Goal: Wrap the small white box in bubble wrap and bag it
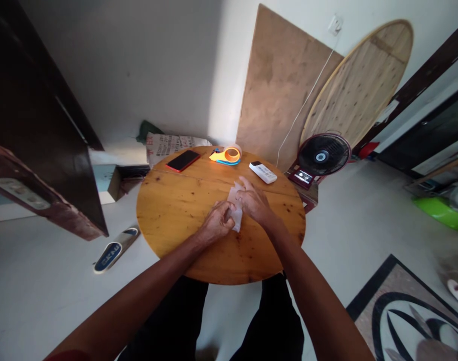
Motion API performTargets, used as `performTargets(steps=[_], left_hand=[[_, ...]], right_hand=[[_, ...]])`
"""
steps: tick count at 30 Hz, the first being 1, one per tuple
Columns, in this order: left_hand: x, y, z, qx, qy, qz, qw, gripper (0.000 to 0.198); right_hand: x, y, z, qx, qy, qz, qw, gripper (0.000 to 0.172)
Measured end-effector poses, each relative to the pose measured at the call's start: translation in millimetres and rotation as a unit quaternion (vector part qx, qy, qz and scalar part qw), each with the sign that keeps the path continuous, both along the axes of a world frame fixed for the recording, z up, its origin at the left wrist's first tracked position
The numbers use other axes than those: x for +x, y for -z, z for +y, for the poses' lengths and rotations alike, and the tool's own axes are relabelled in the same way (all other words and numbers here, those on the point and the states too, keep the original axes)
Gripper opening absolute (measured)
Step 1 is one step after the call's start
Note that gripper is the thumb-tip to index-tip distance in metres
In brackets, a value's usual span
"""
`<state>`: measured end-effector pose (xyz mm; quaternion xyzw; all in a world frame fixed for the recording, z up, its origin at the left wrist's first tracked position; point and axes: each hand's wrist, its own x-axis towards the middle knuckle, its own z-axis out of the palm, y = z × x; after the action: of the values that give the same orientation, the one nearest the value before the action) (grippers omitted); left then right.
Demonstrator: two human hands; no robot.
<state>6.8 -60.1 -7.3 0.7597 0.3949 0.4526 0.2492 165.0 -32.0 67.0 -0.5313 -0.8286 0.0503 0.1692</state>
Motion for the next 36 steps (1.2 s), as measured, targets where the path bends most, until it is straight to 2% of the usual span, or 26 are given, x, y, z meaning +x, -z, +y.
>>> performTargets(steps=[4, 9, 11, 13, 15, 17, 19, 21, 23, 24, 30, 36], left_hand=[[-1, -2.5, -2, 0.012, 0.0, 0.014, 1.0, 0.033], [-5, -8.2, -7, 0.079, 0.028, 0.074, 0.994, 0.045], [-6, -9.5, -8, 0.089, 0.029, 0.094, 0.991, 0.045], [-6, -9.4, -9, 0.099, 0.024, 0.103, 0.989, 0.043], [-5, -8.1, -8, 0.106, 0.014, 0.108, 0.988, 0.04], [-4, -6.6, -8, 0.11, 0.003, 0.112, 0.988, 0.036], [-3, -5.4, -7, 0.113, -0.005, 0.115, 0.987, 0.034], [-3, -4.9, -7, 0.117, -0.007, 0.116, 0.986, 0.034], [-3, -4.4, -7, 0.121, -0.008, 0.115, 0.986, 0.034], [-2, -4.0, -7, 0.124, -0.009, 0.115, 0.986, 0.034], [-2, -1.2, -7, 0.137, -0.014, 0.104, 0.985, 0.034], [-3, -3.5, -8, 0.128, -0.003, 0.103, 0.986, 0.035]], right_hand=[[-4, 8.7, 13, 0.012, -0.009, -0.011, 1.0, 0.016], [3, 30.0, 36, 0.006, -0.028, -0.001, 1.0, 0.015], [8, 36.3, 41, 0.004, -0.048, 0.012, 0.999, 0.02], [13, 40.9, 42, 0.024, -0.058, 0.045, 0.997, 0.034], [20, 44.3, 41, 0.054, -0.031, 0.095, 0.993, 0.046], [27, 47.0, 37, 0.061, 0.049, 0.158, 0.984, 0.045], [34, 49.1, 32, 0.003, 0.149, 0.234, 0.961, 0.036], [38, 50.8, 27, -0.111, 0.215, 0.311, 0.919, 0.029], [36, 52.5, 23, -0.207, 0.223, 0.363, 0.881, 0.025], [34, 53.4, 22, -0.231, 0.218, 0.377, 0.87, 0.023], [16, 56.9, 34, -0.267, 0.213, 0.38, 0.86, 0.028], [16, 56.1, 44, -0.296, 0.212, 0.367, 0.856, 0.024]])
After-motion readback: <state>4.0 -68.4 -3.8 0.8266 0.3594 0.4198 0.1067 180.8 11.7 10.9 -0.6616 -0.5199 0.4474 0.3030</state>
